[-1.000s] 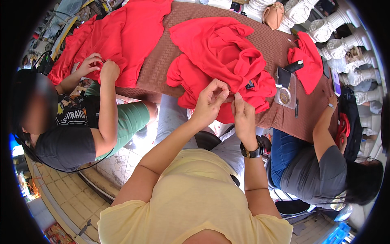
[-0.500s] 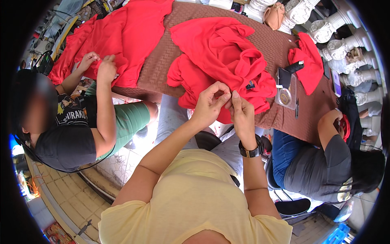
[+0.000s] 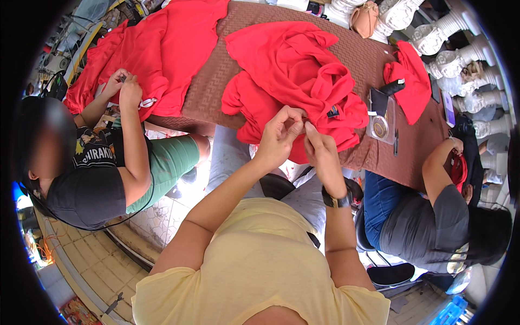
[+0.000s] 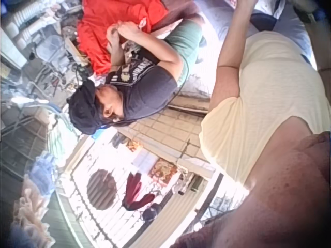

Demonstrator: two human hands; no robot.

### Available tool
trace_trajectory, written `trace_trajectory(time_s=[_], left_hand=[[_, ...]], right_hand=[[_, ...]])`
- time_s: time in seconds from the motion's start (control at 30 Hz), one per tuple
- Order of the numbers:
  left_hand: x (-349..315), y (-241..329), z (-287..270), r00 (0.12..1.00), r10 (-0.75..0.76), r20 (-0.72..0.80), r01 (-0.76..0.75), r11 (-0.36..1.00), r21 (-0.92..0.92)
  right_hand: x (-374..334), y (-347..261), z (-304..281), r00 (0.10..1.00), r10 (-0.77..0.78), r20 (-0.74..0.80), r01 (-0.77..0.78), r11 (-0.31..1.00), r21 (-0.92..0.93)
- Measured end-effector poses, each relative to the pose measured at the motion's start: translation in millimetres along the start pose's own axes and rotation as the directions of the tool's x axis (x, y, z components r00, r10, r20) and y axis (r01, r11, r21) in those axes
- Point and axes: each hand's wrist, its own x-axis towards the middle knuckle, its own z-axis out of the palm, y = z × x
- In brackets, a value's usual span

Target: The person is using shears to trim excess material and threads from the necklines of red t-shirts at a table.

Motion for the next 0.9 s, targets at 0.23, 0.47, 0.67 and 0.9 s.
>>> trace_trajectory(time_s=[0.23, 0.47, 0.67, 0.9], left_hand=[[-3, 4, -4, 0.985, 0.100, 0.140, -0.118, 0.985, 0.123], [-12, 13, -5, 0.985, 0.170, -0.021, -0.136, 0.854, 0.502], [6, -8, 2, 0.974, 0.026, -0.225, -0.020, 0.999, 0.030], [2, -8, -5, 0.983, 0.115, -0.139, -0.144, 0.965, -0.219]], right_hand=[[10, -23, -2, 0.904, -0.309, -0.295, 0.279, 0.950, -0.140], [20, -10, -2, 0.952, -0.196, -0.236, 0.231, 0.964, 0.130], [13, -8, 13, 0.950, -0.196, -0.241, 0.225, 0.969, 0.098], [11, -2, 12, 0.935, -0.207, -0.289, 0.247, 0.963, 0.111]])
